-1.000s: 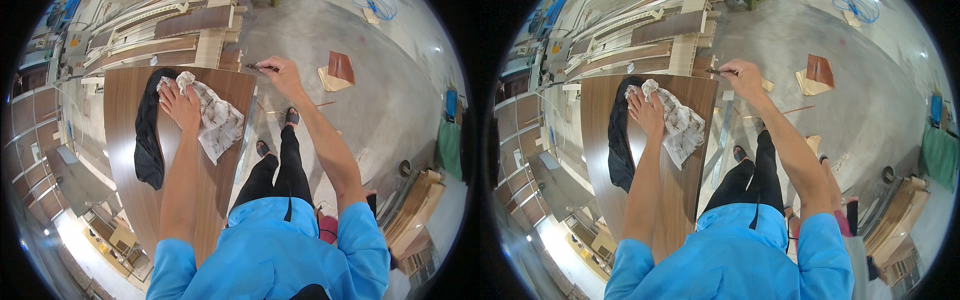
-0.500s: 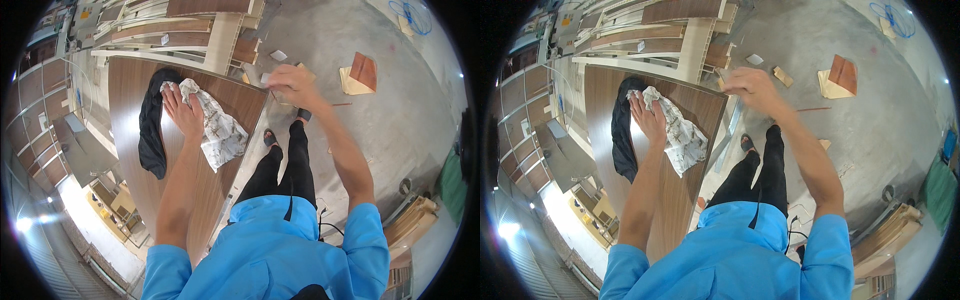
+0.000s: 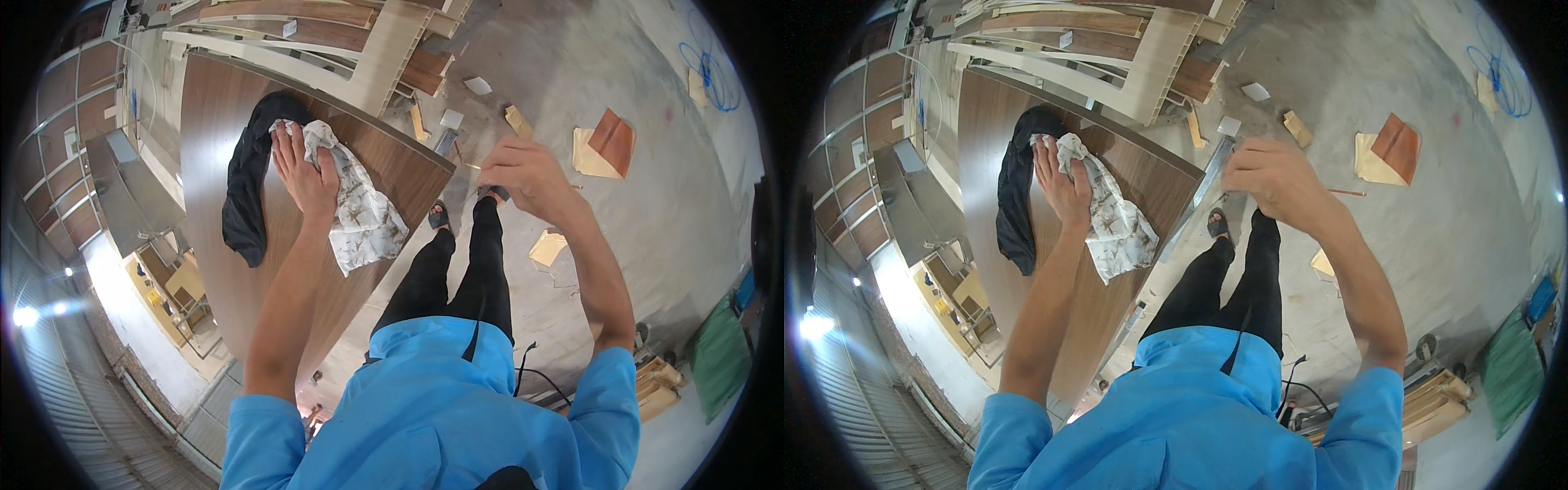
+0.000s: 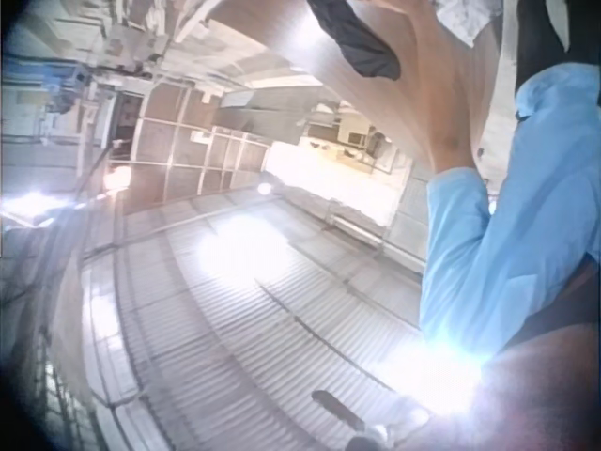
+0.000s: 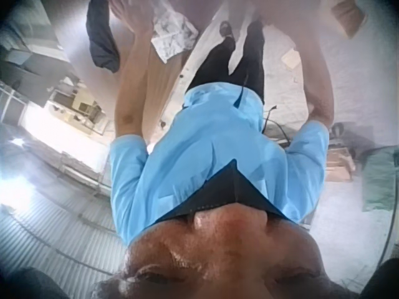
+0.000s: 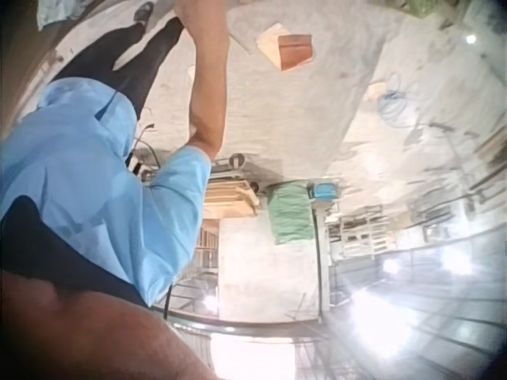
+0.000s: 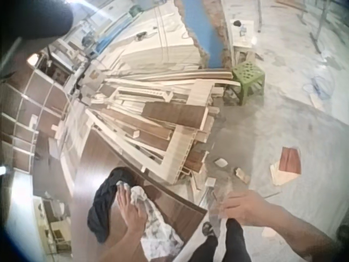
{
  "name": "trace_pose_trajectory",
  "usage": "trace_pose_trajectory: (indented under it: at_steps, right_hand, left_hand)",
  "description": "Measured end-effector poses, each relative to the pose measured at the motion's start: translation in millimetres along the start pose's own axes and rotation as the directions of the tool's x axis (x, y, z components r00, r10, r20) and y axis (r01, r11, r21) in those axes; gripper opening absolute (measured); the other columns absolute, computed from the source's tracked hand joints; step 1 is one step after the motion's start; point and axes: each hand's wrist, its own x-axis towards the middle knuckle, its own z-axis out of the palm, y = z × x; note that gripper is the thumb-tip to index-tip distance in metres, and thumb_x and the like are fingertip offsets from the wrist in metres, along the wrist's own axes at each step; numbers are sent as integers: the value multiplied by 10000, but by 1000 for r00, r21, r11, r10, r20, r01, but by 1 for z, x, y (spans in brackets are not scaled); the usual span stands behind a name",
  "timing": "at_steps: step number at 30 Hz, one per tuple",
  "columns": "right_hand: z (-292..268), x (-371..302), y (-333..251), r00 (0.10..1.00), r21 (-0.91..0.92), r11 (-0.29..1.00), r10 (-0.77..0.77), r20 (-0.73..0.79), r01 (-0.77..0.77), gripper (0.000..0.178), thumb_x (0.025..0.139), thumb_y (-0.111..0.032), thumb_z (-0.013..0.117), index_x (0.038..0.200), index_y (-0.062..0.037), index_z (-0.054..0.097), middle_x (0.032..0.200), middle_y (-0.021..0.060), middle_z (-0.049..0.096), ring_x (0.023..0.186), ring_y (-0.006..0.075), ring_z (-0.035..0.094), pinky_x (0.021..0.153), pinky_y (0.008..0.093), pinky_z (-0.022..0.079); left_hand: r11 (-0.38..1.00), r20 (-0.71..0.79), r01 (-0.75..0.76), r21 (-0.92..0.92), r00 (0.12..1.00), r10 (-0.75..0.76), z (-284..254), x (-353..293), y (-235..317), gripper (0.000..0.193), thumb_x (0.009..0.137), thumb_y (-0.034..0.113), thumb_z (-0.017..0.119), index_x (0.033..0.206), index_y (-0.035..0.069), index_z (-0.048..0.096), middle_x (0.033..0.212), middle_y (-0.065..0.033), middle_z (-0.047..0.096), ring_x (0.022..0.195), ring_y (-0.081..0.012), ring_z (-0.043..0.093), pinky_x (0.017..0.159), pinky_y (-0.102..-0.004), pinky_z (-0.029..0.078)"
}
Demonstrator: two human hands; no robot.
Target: The person scrapes the edge of a large wooden board with a utility knife, then wipes the surface with a cloth. Later, the person applies a liquid finish to the board's edge using a small brush from a container.
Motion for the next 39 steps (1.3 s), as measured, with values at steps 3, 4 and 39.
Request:
trace_pose_trajectory:
  at_steps: [3,4,39]
  right_hand:
    - [8,4,8,989,-15,997,79,-121,-82,225,721,22,699,888,-123,743,895,16,673,894,242,651,746,368,550]
    - [17,14,12,991,-4,999,39,-129,-39,224,717,29,707,889,-112,733,897,25,679,887,246,651,740,368,546]
    - [104,-28,-72,343,736,468,879,-330,-489,149,915,6,742,1051,65,729,912,27,687,810,66,617,726,222,492]
  left_hand:
    - [1000,18,7,6,1000,-7,1,-1,-1,599,981,276,534,1496,-26,479,1628,-218,369,1521,-432,293,1251,-524,199]
    - [1000,16,5,10,1000,-5,1,-2,-2,600,981,276,535,1497,-25,477,1629,-218,367,1520,-433,294,1250,-524,199]
    - [999,7,25,33,1000,-25,3,-4,-7,610,994,289,529,1528,4,457,1612,-232,392,1501,-431,328,1241,-515,228]
